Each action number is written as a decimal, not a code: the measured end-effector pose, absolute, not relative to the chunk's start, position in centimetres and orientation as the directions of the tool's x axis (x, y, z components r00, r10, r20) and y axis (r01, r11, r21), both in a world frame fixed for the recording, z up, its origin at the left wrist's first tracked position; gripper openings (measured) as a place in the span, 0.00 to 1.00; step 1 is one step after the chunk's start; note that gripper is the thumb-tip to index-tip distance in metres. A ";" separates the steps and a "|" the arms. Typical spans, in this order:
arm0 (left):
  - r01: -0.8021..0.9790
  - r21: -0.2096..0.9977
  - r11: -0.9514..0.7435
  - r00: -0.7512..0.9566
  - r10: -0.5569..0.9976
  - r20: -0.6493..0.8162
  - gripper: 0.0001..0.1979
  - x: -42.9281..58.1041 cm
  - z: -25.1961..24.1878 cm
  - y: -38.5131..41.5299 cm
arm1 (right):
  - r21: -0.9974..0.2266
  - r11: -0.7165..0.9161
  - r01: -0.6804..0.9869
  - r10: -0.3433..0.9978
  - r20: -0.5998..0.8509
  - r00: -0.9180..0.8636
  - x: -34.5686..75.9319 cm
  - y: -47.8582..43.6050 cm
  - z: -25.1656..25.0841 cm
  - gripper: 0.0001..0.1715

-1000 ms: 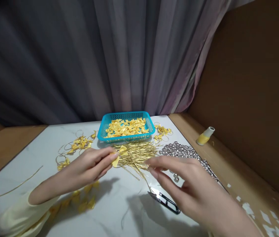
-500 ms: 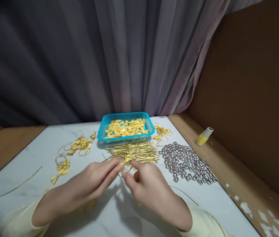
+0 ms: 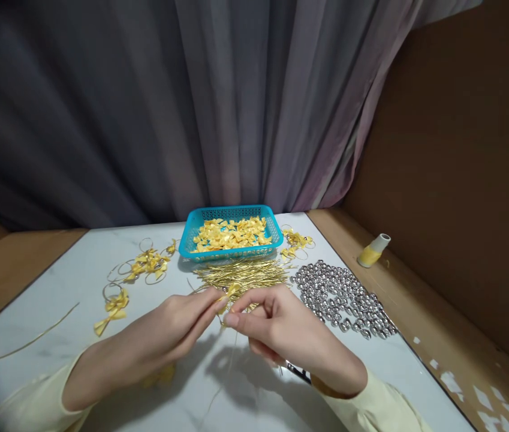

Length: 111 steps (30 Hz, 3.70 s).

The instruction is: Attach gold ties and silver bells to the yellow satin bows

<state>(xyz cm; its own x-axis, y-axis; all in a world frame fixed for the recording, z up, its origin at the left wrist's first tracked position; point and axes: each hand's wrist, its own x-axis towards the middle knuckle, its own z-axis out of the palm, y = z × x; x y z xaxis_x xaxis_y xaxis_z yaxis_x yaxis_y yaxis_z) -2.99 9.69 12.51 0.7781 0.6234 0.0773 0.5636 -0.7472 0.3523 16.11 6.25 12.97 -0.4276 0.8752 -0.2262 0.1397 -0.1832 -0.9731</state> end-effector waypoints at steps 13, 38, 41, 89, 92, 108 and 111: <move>0.505 0.326 -0.799 0.836 0.546 0.044 0.09 -2.9 12.2 10.1 | -0.993 0.081 0.086 0.937 0.046 -0.347 17.7 6.2 14.4 0.10; 0.525 0.299 -0.797 0.821 0.566 0.067 0.12 -3.3 12.3 11.5 | -0.946 0.007 0.325 0.950 -0.095 -0.298 20.8 4.8 15.6 0.11; 0.540 0.283 -0.793 0.815 0.576 0.061 0.12 -3.4 12.3 11.7 | -0.973 -0.085 0.216 0.928 -0.156 -0.338 21.7 3.9 16.2 0.16; 0.295 0.818 -0.494 0.950 0.243 -0.196 0.13 -4.3 13.3 12.0 | -0.844 0.471 -0.256 0.882 0.462 0.099 22.9 4.9 15.1 0.10; 0.262 0.773 -0.577 0.957 0.258 -0.132 0.14 -4.3 13.4 12.1 | -0.881 0.432 -0.192 0.898 0.440 -0.003 22.8 3.6 15.5 0.09; 0.232 0.682 -0.694 0.956 0.292 -0.029 0.11 -4.6 13.8 11.6 | -0.686 0.419 0.596 0.873 0.122 -0.473 16.7 4.9 12.5 0.05; 0.246 0.691 -0.680 0.955 0.292 -0.052 0.11 -4.6 13.7 11.7 | -0.654 0.465 0.597 0.868 0.206 -0.452 16.2 5.1 12.1 0.02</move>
<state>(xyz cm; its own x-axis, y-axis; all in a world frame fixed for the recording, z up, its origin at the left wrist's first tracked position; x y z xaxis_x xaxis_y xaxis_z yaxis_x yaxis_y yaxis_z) -4.62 11.70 13.75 0.9550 0.2921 -0.0522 0.2458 -0.6801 0.6907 16.25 5.08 12.08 -0.4515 0.8682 0.2059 0.5969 0.4654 -0.6535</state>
